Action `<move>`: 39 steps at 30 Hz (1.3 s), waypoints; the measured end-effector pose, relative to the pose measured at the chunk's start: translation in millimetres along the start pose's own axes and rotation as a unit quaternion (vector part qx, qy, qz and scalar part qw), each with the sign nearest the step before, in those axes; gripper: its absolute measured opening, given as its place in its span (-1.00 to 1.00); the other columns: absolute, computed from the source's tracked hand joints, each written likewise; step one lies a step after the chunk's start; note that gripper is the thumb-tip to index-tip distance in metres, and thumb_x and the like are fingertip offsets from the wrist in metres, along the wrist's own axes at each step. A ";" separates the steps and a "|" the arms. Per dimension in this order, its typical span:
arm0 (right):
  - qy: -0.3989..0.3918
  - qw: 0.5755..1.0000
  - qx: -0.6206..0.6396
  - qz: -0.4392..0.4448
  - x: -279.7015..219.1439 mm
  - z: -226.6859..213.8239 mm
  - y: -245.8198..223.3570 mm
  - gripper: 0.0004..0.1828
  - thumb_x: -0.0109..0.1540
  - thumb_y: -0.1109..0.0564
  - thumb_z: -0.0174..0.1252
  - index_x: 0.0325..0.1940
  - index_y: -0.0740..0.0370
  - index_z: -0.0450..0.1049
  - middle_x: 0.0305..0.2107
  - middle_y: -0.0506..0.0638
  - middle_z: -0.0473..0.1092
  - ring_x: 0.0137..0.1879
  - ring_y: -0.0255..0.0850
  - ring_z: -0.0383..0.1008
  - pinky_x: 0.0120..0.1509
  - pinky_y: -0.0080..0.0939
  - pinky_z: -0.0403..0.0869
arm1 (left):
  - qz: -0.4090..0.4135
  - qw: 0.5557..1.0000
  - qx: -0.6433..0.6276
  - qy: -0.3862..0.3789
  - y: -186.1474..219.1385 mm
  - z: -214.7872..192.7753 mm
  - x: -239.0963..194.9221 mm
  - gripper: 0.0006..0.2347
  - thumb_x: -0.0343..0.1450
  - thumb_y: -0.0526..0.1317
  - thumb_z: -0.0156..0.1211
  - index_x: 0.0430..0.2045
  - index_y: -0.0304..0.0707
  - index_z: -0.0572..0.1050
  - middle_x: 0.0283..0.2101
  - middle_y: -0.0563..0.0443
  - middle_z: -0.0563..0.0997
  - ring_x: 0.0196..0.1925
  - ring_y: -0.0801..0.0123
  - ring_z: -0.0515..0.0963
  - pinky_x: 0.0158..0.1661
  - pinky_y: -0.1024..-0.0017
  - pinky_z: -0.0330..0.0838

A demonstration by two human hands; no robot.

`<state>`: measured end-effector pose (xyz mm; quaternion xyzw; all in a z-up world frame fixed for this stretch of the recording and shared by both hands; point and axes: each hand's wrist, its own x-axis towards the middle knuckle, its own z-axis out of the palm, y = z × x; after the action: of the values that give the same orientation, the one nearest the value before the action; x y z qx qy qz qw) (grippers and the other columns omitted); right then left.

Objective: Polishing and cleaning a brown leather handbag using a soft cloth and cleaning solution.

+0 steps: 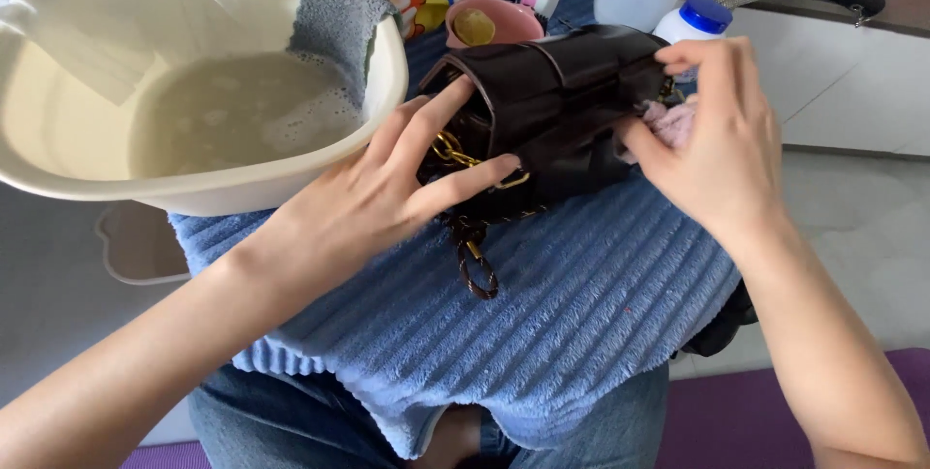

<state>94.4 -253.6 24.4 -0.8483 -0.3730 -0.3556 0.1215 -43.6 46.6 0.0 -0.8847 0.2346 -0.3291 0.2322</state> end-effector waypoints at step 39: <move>-0.277 0.865 0.187 0.374 16.3 -63.4 -12.5 -0.66 0.29 0.20 0.22 0.17 0.14 0.50 -0.28 0.22 0.58 -0.48 0.02 0.65 -0.39 -0.12 0.63 | -0.053 0.943 -0.321 0.074 21.9 -26.2 -9.3 -0.68 0.34 -0.45 0.07 -0.02 -0.38 0.49 0.25 -0.42 0.41 0.39 -0.28 0.36 0.24 -0.07 0.42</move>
<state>60.5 -265.9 80.4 -0.9493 -0.1049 0.0425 0.2933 -73.7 28.1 0.9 -0.8967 0.2968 -0.3127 -0.1000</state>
